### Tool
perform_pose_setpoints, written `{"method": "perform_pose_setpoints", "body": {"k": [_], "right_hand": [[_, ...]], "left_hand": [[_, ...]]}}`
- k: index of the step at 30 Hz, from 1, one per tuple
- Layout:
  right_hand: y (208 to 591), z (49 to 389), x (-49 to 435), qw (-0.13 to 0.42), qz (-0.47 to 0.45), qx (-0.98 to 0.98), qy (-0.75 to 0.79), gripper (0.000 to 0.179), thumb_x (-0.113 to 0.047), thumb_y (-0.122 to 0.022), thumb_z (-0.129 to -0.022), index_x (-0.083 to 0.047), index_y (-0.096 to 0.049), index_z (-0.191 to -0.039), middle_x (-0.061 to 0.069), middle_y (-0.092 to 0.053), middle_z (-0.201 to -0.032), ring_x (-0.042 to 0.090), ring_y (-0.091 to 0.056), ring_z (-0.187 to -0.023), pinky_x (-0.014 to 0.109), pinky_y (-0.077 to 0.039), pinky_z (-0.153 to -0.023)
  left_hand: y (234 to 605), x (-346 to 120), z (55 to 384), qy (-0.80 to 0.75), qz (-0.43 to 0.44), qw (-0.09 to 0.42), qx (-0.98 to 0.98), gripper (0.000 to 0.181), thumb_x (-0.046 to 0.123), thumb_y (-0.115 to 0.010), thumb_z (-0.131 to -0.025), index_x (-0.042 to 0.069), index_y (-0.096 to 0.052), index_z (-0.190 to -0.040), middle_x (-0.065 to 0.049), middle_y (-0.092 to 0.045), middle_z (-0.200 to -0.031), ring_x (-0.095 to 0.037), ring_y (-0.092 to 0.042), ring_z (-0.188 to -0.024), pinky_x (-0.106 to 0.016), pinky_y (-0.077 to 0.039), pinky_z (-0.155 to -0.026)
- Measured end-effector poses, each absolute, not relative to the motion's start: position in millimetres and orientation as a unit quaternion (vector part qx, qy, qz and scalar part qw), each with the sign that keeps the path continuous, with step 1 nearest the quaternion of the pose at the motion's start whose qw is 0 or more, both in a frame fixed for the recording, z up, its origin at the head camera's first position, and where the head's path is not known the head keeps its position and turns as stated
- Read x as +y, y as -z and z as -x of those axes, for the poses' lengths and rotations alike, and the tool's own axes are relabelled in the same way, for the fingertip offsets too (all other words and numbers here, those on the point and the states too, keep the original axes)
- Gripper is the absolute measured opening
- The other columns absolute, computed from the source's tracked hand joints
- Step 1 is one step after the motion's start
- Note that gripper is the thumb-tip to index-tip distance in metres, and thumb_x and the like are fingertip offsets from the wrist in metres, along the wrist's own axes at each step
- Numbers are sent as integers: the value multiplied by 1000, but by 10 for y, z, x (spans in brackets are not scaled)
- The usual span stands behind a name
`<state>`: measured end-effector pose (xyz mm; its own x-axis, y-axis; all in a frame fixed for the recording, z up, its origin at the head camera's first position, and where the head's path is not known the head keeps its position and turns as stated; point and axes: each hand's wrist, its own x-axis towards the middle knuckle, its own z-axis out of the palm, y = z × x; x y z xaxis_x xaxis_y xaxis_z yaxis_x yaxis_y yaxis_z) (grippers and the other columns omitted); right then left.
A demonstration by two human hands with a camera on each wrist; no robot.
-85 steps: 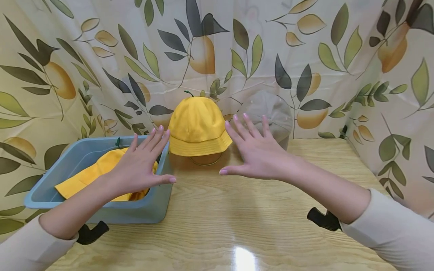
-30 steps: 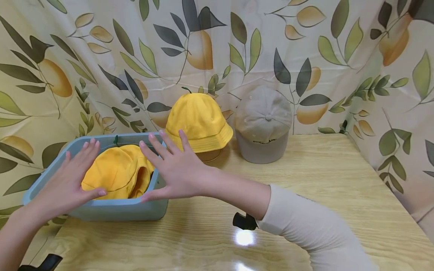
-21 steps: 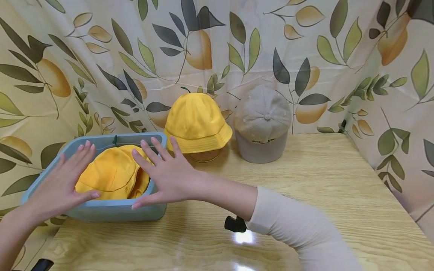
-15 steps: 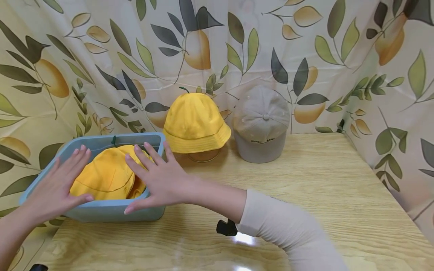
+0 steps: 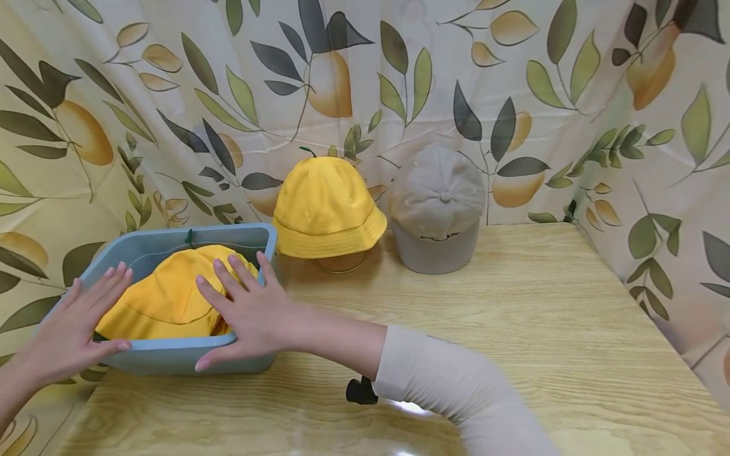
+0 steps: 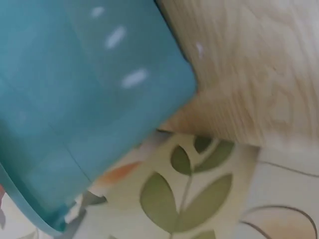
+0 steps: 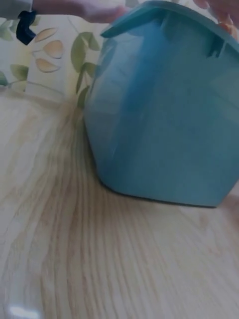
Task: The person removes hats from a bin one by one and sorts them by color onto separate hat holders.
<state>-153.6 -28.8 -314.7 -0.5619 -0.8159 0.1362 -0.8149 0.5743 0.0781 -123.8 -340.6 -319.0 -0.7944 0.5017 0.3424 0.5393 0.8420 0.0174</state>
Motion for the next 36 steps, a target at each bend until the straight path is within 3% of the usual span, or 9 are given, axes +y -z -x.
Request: {"method": "perform_pose_setpoints", "body": {"k": [4,10,19,24,36], "right_hand": [[3196,1536,-363,68,-471,-880,4,101,-82,-25,-74,-20,7,-146,8,20,-149,25,28,-133,58,8,-107],[3272,1545,-395,101,-475,-874,25,99,-80,-29,-75,-18,1,-147,10,13,-152,30,29,-132,57,5,-109],[3325,1545,-419,99,-461,-882,10,102,-79,-30,-76,-11,-1,-146,15,19,-149,28,27,-135,44,7,-113],[3323,1550,-429,105,-460,-881,18,103,-78,-31,-76,-8,-5,-146,14,5,-152,26,14,-139,40,5,-113],[3366,1540,-373,104,-467,-878,-1,93,-76,-29,-78,-16,-9,-147,8,-5,-153,25,21,-137,45,-3,-114]], "left_hand": [[3245,-3579,1224,51,279,153,-947,91,57,-58,-77,11,-20,-145,2,-9,-153,-8,-2,-140,-45,5,-113],[3257,-3762,1233,36,284,131,-949,85,59,-49,-83,12,-17,-146,-1,-8,-153,-5,1,-139,-40,8,-113],[3340,-3919,1267,63,311,124,-940,80,50,-52,-86,7,-20,-144,-5,-11,-153,-6,-1,-140,-32,6,-114],[3351,-3948,1270,58,310,125,-941,79,51,-51,-86,7,-22,-144,-1,-11,-153,-6,-2,-140,-27,6,-113],[3372,-3871,1245,49,308,141,-940,73,51,-47,-88,9,-25,-143,-1,-15,-152,-4,-4,-139,-34,4,-114]]}}
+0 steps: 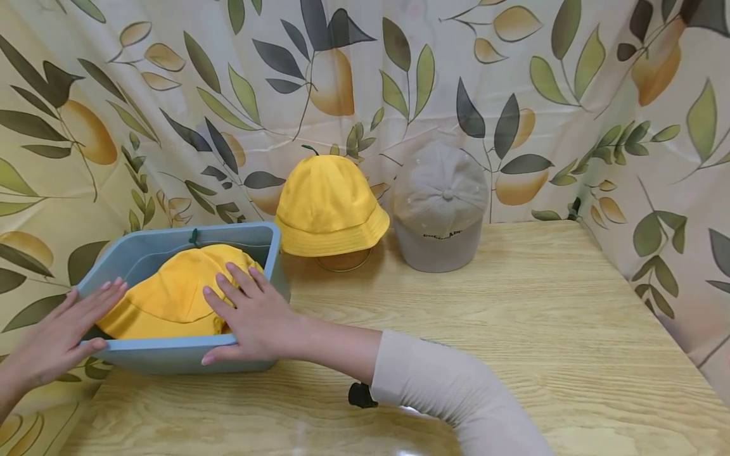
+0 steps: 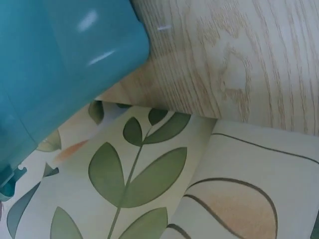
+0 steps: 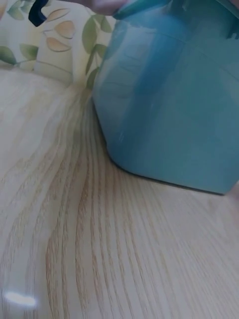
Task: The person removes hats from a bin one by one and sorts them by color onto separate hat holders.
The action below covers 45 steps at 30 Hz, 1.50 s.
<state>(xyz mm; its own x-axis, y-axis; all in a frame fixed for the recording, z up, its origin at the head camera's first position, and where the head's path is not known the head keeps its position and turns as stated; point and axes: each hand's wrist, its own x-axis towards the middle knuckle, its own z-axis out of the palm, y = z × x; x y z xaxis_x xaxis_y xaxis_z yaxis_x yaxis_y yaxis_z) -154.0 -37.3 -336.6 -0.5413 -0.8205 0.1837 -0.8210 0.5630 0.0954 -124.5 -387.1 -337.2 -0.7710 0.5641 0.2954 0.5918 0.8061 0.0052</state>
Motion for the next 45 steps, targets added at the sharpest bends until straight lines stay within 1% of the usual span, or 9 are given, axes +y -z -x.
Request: {"method": "perform_pose_setpoints", "body": {"k": [8,11,17,22,26,32,36,40,45], "right_hand": [[3364,1525,-294,92,-466,-880,-9,92,-76,-29,-79,-16,-10,-147,6,-4,-153,25,20,-138,45,0,-113],[3364,1517,-258,92,-466,-880,-15,92,-76,-31,-79,-16,-11,-147,7,-5,-153,25,18,-138,45,-2,-113],[3359,1502,-175,105,-469,-877,-18,92,-74,-34,-79,-15,-14,-146,8,-10,-153,28,7,-140,47,-7,-113],[3343,1482,-92,101,-469,-877,-18,91,-73,-34,-80,-15,-14,-146,10,-12,-152,29,5,-140,46,-8,-113],[3338,1458,-30,107,-470,-876,-25,91,-73,-36,-79,-14,-17,-146,11,-15,-151,29,1,-140,47,-10,-113],[3329,1434,54,98,-471,-876,-30,91,-73,-35,-80,-14,-15,-146,10,-12,-152,30,3,-140,47,-9,-113],[3322,1417,102,90,-470,-878,-31,91,-73,-36,-80,-14,-13,-146,10,-12,-152,29,5,-140,46,-8,-113],[3334,1400,155,90,-468,-878,-30,92,-73,-37,-79,-14,-12,-147,10,-12,-152,27,7,-140,46,-8,-113],[3350,1379,232,104,-471,-876,-21,93,-73,-38,-78,-13,-14,-146,10,-15,-152,28,2,-141,46,-10,-113]], "left_hand": [[3370,-3771,1205,47,301,138,-942,74,51,-48,-87,10,-25,-144,-3,-18,-151,0,-3,-138,-32,4,-114],[3373,-3744,1197,47,302,139,-942,74,52,-48,-87,11,-25,-144,-3,-18,-151,-1,-3,-138,-32,4,-114],[3380,-3667,1188,46,308,148,-939,72,53,-45,-88,10,-27,-143,-4,-20,-151,-2,-4,-139,-35,3,-114],[3358,-3588,1164,43,307,142,-940,71,51,-47,-88,11,-28,-143,-1,-18,-152,-5,-6,-139,-36,2,-114],[3347,-3523,1133,42,302,134,-943,70,49,-49,-88,11,-27,-143,0,-16,-152,-3,-6,-139,-36,2,-114],[3361,-3449,1111,36,302,136,-943,70,49,-47,-89,11,-26,-143,-3,-17,-152,-4,-5,-139,-35,3,-114],[3362,-3406,1108,31,307,145,-940,70,51,-46,-88,11,-28,-143,-6,-21,-151,-3,-5,-139,-34,2,-114],[3363,-3352,1105,31,313,153,-937,70,52,-47,-87,12,-29,-143,-5,-23,-150,-3,-6,-139,-34,2,-114],[3394,-3283,1085,34,318,160,-934,70,52,-46,-88,12,-29,-143,-5,-23,-150,-7,-8,-140,-35,2,-114]]}}
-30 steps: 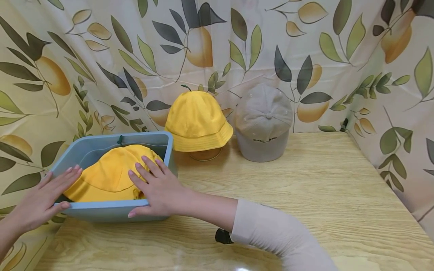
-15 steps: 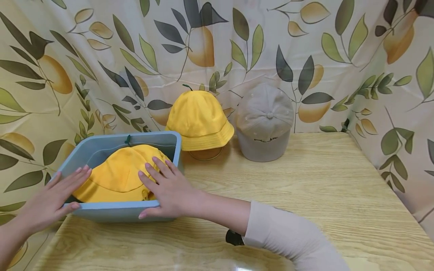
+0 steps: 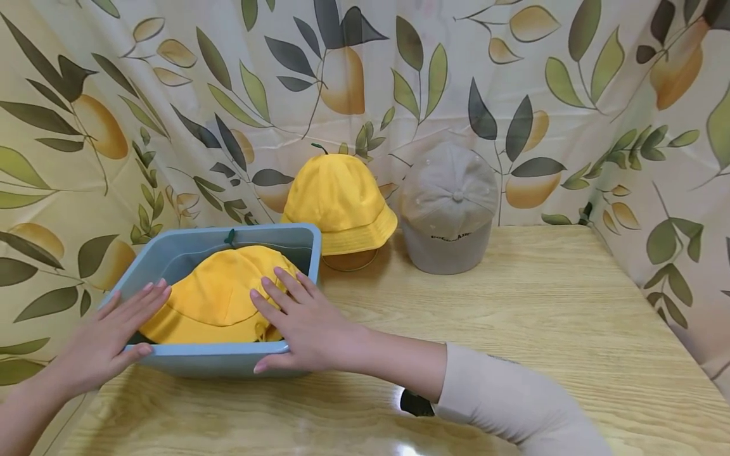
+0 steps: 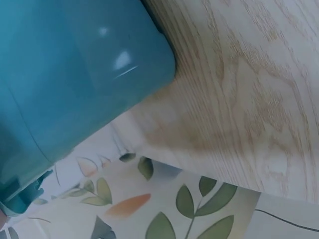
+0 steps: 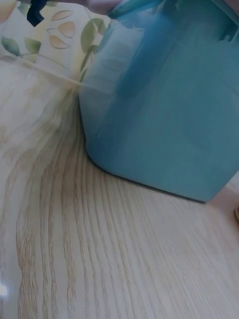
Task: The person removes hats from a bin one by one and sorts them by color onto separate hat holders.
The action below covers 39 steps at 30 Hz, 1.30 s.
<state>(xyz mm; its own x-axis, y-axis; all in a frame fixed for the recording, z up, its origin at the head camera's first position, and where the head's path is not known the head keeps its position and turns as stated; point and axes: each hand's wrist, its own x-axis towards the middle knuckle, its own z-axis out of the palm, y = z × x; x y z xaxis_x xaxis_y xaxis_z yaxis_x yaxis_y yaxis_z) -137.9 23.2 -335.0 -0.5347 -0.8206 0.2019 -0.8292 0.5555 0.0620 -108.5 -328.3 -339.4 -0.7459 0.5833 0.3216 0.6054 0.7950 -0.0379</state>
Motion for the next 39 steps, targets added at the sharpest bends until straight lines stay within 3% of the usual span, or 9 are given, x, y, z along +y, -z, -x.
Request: {"method": "perform_pose_setpoints", "body": {"k": [7,15,27,39], "right_hand": [[3345,1357,325,93,-468,-878,-24,92,-72,-36,-80,-14,-11,-147,9,-11,-153,27,4,-141,45,-6,-113],[3338,1344,418,107,-467,-877,-34,93,-71,-41,-79,-13,-16,-146,10,-16,-151,30,-2,-141,47,-11,-112],[3346,1283,555,95,-467,-878,-44,91,-72,-35,-80,-14,-11,-146,9,-12,-152,26,8,-140,48,-6,-113],[3379,1253,716,125,-477,-869,-48,89,-71,-34,-82,-11,-15,-146,11,-18,-151,33,-4,-140,49,-8,-112]], "left_hand": [[3402,-3202,1055,24,306,158,-938,71,53,-47,-87,13,-28,-143,-8,-25,-149,-10,-9,-140,-35,0,-114],[3396,-3110,1072,20,301,150,-941,72,52,-47,-87,13,-27,-144,-5,-20,-151,-11,-8,-140,-38,0,-114],[3400,-2981,1022,4,294,148,-944,74,55,-46,-86,14,-24,-144,-4,-21,-151,-12,-10,-140,-40,-1,-114],[3400,-2812,1028,13,291,148,-945,74,61,-40,-86,16,-26,-144,-8,-30,-147,-17,-19,-139,-41,-3,-114]]}}
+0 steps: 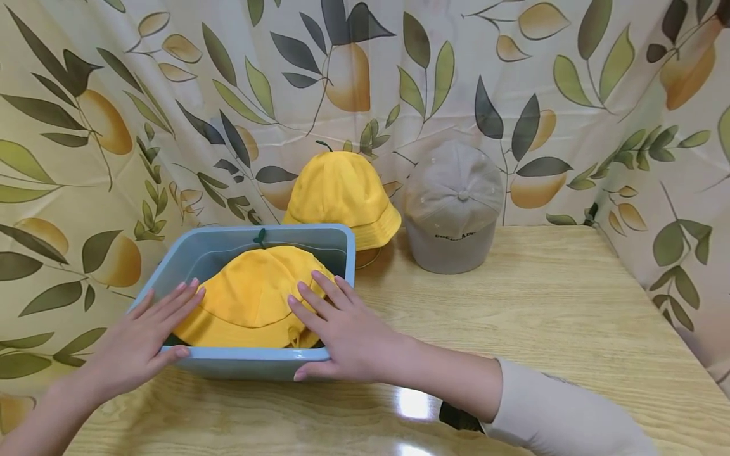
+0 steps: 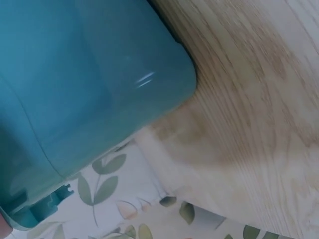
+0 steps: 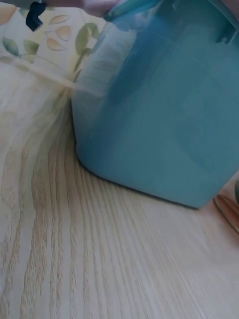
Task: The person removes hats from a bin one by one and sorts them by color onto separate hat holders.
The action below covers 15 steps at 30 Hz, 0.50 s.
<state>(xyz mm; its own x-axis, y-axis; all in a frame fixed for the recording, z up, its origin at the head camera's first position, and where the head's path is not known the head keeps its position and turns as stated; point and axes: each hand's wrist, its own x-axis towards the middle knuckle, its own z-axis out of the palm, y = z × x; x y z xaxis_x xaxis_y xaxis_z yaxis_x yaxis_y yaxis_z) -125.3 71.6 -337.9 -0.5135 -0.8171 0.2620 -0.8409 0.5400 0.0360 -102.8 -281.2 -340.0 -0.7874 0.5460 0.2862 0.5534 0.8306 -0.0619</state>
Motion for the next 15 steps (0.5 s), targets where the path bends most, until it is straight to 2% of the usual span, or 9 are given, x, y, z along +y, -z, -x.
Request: {"method": "perform_pose_setpoints", "body": {"k": [10,15], "right_hand": [[3407,1224,856,158,-476,-863,-60,88,-70,-39,-81,-10,-24,-144,10,-27,-148,34,-11,-139,47,-13,-111],[3402,1211,907,163,-473,-864,-61,88,-70,-39,-80,-9,-26,-143,9,-28,-148,33,-12,-139,48,-17,-110]], "left_hand": [[3383,-2651,1027,-15,290,154,-944,77,64,-38,-85,15,-28,-143,-8,-33,-146,-25,-36,-131,-44,-10,-112],[3360,-2588,1016,-31,288,141,-947,78,63,-40,-84,16,-26,-144,-7,-31,-147,-26,-35,-132,-43,-11,-112]]}}
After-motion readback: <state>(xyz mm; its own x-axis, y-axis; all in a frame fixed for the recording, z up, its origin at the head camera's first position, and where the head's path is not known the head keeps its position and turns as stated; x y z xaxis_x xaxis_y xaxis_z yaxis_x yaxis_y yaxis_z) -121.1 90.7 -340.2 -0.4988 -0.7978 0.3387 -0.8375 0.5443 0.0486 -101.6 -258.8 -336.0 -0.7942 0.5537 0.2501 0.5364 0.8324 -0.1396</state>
